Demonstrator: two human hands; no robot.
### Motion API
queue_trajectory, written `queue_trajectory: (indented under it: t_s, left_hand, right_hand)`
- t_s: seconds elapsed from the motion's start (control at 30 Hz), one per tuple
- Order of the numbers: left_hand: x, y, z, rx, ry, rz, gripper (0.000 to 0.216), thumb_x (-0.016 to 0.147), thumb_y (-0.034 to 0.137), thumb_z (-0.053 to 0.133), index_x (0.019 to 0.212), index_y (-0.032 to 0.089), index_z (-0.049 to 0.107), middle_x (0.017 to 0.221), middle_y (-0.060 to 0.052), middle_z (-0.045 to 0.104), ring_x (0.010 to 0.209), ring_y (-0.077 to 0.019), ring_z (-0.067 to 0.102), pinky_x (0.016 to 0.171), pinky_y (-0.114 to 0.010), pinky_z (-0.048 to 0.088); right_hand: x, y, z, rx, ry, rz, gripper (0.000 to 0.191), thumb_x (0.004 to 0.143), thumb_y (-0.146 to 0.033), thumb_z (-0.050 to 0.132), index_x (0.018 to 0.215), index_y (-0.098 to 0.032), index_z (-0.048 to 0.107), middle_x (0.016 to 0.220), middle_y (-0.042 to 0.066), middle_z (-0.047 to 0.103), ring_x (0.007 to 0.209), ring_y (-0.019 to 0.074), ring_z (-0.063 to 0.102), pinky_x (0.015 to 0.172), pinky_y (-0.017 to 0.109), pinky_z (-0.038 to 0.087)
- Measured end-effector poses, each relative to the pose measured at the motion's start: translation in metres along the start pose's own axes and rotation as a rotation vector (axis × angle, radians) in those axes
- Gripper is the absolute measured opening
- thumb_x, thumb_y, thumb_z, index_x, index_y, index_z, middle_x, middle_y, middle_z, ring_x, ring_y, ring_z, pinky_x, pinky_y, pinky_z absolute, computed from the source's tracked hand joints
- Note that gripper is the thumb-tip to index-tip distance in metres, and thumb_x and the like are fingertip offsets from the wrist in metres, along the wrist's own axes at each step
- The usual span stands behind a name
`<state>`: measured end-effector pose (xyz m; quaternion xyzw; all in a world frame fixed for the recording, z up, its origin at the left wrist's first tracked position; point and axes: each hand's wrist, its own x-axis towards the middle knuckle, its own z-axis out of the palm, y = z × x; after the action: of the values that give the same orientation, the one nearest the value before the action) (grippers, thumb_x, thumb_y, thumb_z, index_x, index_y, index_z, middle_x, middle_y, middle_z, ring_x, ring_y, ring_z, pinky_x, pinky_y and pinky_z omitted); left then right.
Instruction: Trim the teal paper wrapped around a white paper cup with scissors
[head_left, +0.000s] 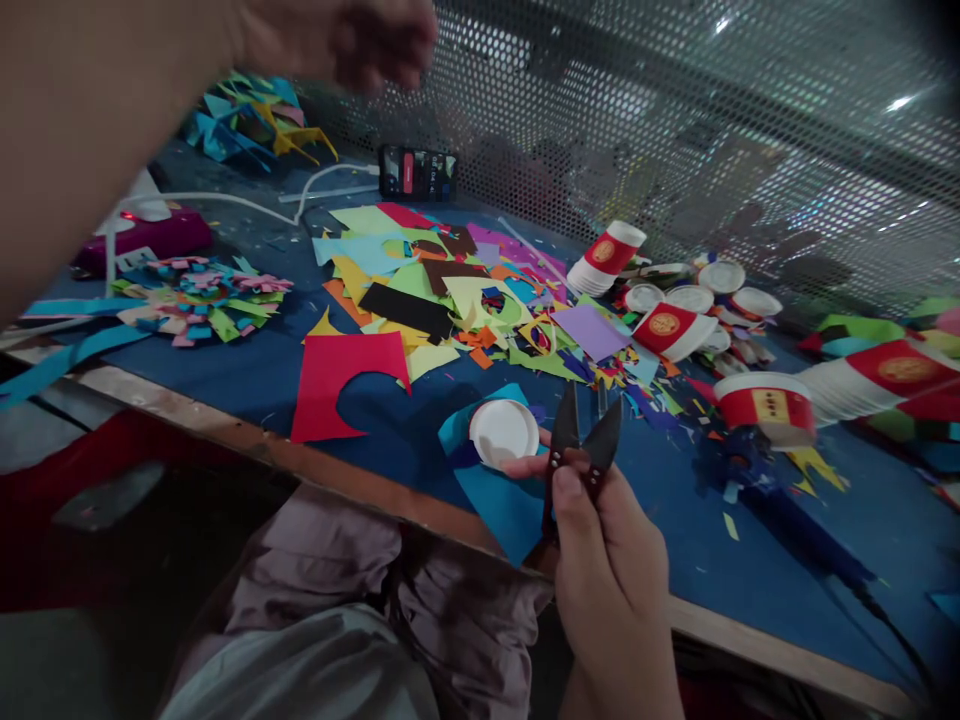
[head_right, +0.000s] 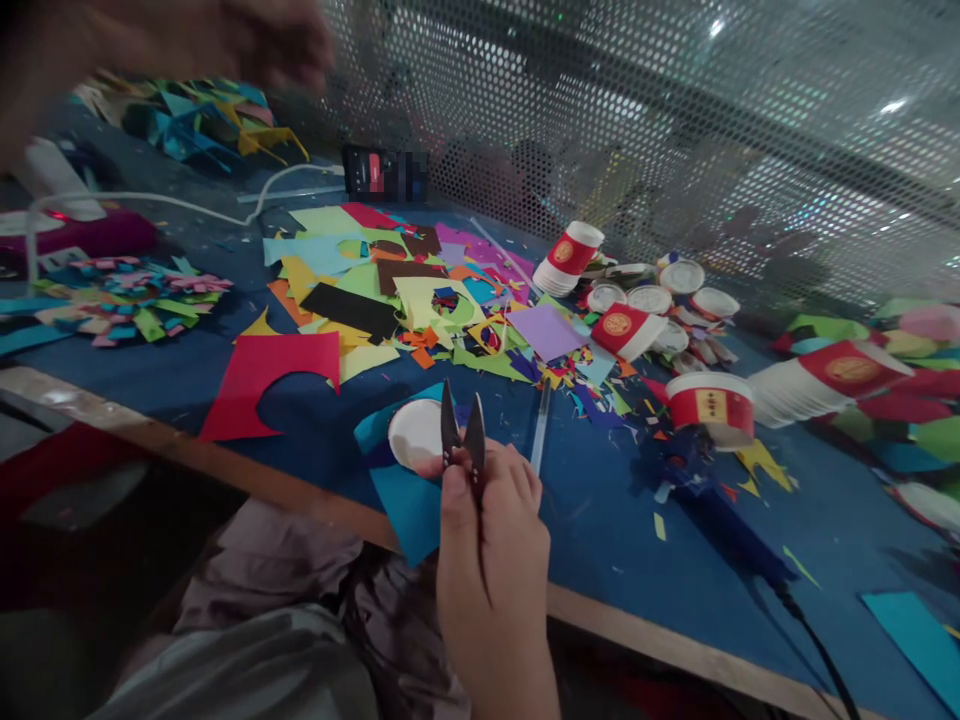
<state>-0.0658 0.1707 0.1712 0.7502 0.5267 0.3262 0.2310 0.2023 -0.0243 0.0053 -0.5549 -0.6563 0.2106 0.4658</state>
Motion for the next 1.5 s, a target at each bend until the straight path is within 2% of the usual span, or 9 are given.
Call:
queue_trajectory:
  t_s: [0.1,0.2,0.3,0.47,0.8,1.0,1.2,1.37,1.5]
  left_hand:
    - [-0.03,0.003,0.035,0.102,-0.014,0.102,0.035,0.094,0.039,0.052,0.101,0.009,0.069,0.09,-0.004,0.069,0.081,-0.0119,0.06,0.082,-0.03,0.043]
    - [-0.055,0.0,0.069,0.238,-0.17,0.138,0.034,0.072,0.049,0.075,0.068,0.016,0.074,0.057,0.003,0.062,0.063,-0.0105,0.054,0.069,-0.025,0.038]
    - [-0.066,-0.008,0.09,0.26,-0.407,0.262,0.019,0.07,0.043,0.076,0.073,0.024,0.076,0.067,0.006,0.07,0.066,-0.0103,0.061,0.066,-0.021,0.038]
    - [-0.07,-0.019,0.1,0.14,-0.584,0.211,0.015,0.076,0.039,0.071,0.086,0.03,0.078,0.08,0.006,0.075,0.068,-0.0108,0.066,0.062,-0.019,0.043]
    - [-0.074,-0.013,0.114,0.201,-0.678,0.143,0.013,0.079,0.035,0.069,0.082,0.024,0.076,0.063,0.006,0.07,0.06,-0.0104,0.061,0.062,-0.021,0.039]
    - [-0.074,-0.003,0.111,0.306,-0.715,0.195,0.014,0.081,0.03,0.064,0.071,0.022,0.07,0.059,0.006,0.065,0.056,-0.01,0.056,0.057,-0.022,0.033]
    - [-0.071,-0.006,0.099,0.456,-0.547,0.356,0.021,0.086,0.032,0.051,0.072,0.022,0.061,0.071,0.001,0.062,0.067,-0.015,0.054,0.062,-0.027,0.031]
    - [-0.071,-0.011,0.082,0.533,-0.255,0.284,0.027,0.091,0.029,0.036,0.065,0.021,0.037,0.062,0.003,0.042,0.059,-0.0124,0.037,0.061,-0.029,0.026]
    - [-0.073,-0.008,0.074,0.516,-0.138,0.209,0.029,0.085,0.026,0.039,0.058,0.019,0.031,0.051,0.005,0.028,0.054,-0.0097,0.028,0.058,-0.03,0.021]
  right_hand:
    - [0.0,-0.002,0.0,-0.009,-0.007,0.01,0.027,0.101,-0.04,0.046,0.104,-0.03,0.071,0.098,0.004,0.072,0.101,0.0263,0.063,0.094,0.047,0.045]
    - [0.0,-0.006,0.0,-0.005,-0.002,0.031,0.031,0.101,-0.042,0.044,0.1,-0.027,0.072,0.095,0.006,0.072,0.1,0.027,0.063,0.094,0.048,0.044]
    - [0.001,-0.007,-0.001,0.0,-0.007,0.03,0.031,0.101,-0.043,0.046,0.098,-0.026,0.072,0.095,0.006,0.072,0.101,0.0273,0.063,0.096,0.049,0.043]
    - [0.002,-0.007,-0.001,-0.006,-0.011,0.015,0.029,0.1,-0.041,0.046,0.097,-0.028,0.072,0.094,0.005,0.072,0.101,0.028,0.064,0.094,0.05,0.043]
    - [0.002,-0.01,0.0,-0.03,0.014,0.011,0.027,0.099,-0.038,0.047,0.095,-0.028,0.071,0.101,0.005,0.072,0.103,0.0279,0.063,0.094,0.048,0.043]
    - [0.002,-0.011,0.001,-0.036,0.018,0.0,0.027,0.1,-0.037,0.046,0.094,-0.027,0.071,0.097,0.004,0.073,0.1,0.0265,0.064,0.094,0.048,0.042]
    - [0.0,-0.014,0.001,-0.048,0.044,0.026,0.023,0.099,-0.035,0.047,0.098,-0.029,0.069,0.097,0.002,0.073,0.101,0.0264,0.065,0.097,0.049,0.042]
    - [-0.001,-0.014,0.0,-0.038,0.041,0.042,0.023,0.099,-0.036,0.047,0.098,-0.03,0.069,0.099,0.002,0.074,0.1,0.027,0.066,0.097,0.051,0.043]
    - [-0.001,-0.013,0.0,-0.057,0.036,0.054,0.025,0.099,-0.038,0.047,0.095,-0.029,0.07,0.1,0.003,0.073,0.1,0.0269,0.066,0.093,0.048,0.047]
